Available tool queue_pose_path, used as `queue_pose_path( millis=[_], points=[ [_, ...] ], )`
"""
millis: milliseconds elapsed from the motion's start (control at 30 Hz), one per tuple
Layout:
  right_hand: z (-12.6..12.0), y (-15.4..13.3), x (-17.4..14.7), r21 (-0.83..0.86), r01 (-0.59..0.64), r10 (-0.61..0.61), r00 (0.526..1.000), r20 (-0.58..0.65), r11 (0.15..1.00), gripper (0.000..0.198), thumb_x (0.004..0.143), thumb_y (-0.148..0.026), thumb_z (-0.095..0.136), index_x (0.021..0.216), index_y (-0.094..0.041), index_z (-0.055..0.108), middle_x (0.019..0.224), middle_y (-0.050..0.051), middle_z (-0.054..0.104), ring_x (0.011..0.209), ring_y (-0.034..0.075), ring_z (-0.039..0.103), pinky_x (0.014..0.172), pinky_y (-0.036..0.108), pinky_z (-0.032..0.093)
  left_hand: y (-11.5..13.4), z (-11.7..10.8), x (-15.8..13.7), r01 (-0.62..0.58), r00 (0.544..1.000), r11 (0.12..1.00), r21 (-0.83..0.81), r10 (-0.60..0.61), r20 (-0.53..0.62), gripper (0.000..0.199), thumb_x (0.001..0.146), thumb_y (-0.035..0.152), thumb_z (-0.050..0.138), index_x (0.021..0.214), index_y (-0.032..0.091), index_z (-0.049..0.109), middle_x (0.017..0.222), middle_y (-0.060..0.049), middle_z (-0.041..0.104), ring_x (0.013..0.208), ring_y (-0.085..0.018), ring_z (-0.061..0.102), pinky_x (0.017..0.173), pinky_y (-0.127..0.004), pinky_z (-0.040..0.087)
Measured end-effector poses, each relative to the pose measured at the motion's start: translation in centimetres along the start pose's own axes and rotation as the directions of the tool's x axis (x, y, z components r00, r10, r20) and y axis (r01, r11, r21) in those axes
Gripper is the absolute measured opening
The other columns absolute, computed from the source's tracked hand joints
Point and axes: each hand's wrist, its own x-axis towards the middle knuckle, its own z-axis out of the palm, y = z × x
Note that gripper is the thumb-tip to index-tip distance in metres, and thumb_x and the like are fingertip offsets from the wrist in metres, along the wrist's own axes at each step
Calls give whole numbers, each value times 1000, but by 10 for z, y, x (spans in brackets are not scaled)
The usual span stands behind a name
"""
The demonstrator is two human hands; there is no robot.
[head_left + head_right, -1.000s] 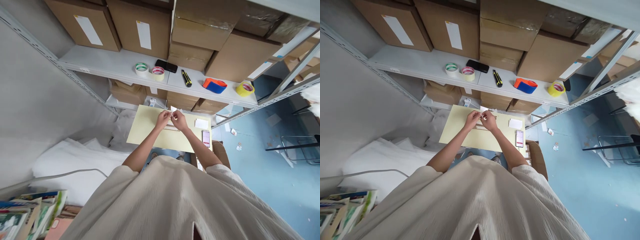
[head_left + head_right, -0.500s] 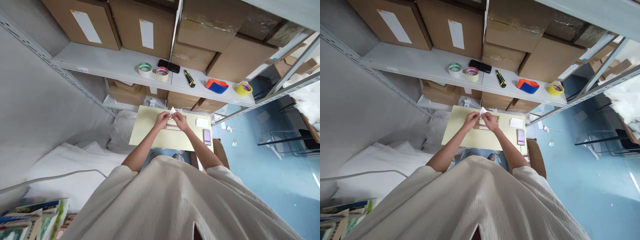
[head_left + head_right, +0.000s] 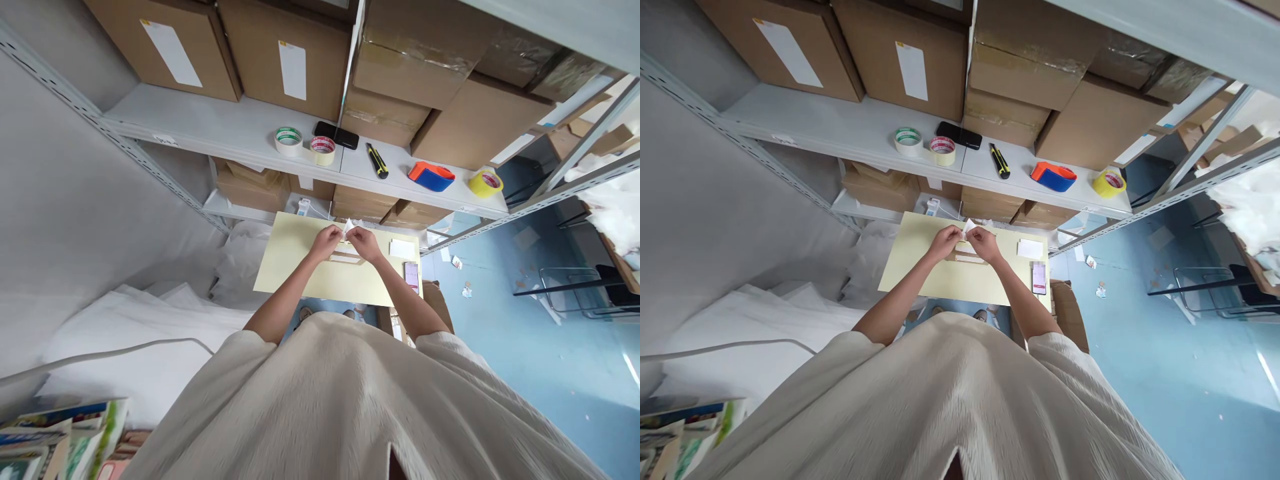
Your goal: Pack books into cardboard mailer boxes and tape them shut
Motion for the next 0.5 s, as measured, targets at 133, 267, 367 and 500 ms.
queue_pose_path(
  millis=[133,267,367,500],
  points=[
    [-6,6,4,-41,-5,4,999,-42,999,24,90,-52,72,82,-30,69,90,3,79,93,27,73,97,43,61,-3,-2,2,32,999,997,68,-29,-42,9,84,30,67,77,26,64,79,1,68,80,-21,63,83,-35,54],
    [-11,15,12,-29,-36,32,992,-120,999,22,88,-49,67,79,-30,65,85,2,76,90,25,71,93,40,60,-9,-18,5,80,994,986,147,-67,-88,12,82,23,67,71,26,62,73,1,66,77,-22,63,79,-35,54],
    [-12,23,20,33,-79,82,988,-132,996,23,87,-50,68,78,-30,62,83,2,76,89,24,72,91,39,61,-14,-36,6,103,986,974,201,-74,-146,16,80,20,68,67,26,62,73,0,68,79,-23,64,80,-36,54],
    [-4,31,32,150,-167,190,969,-158,975,29,88,-53,72,79,-29,59,78,2,75,90,25,77,90,38,63,-23,-66,3,143,964,965,219,-86,-252,20,79,17,68,63,25,61,70,0,68,78,-23,64,80,-35,52]
  ],
)
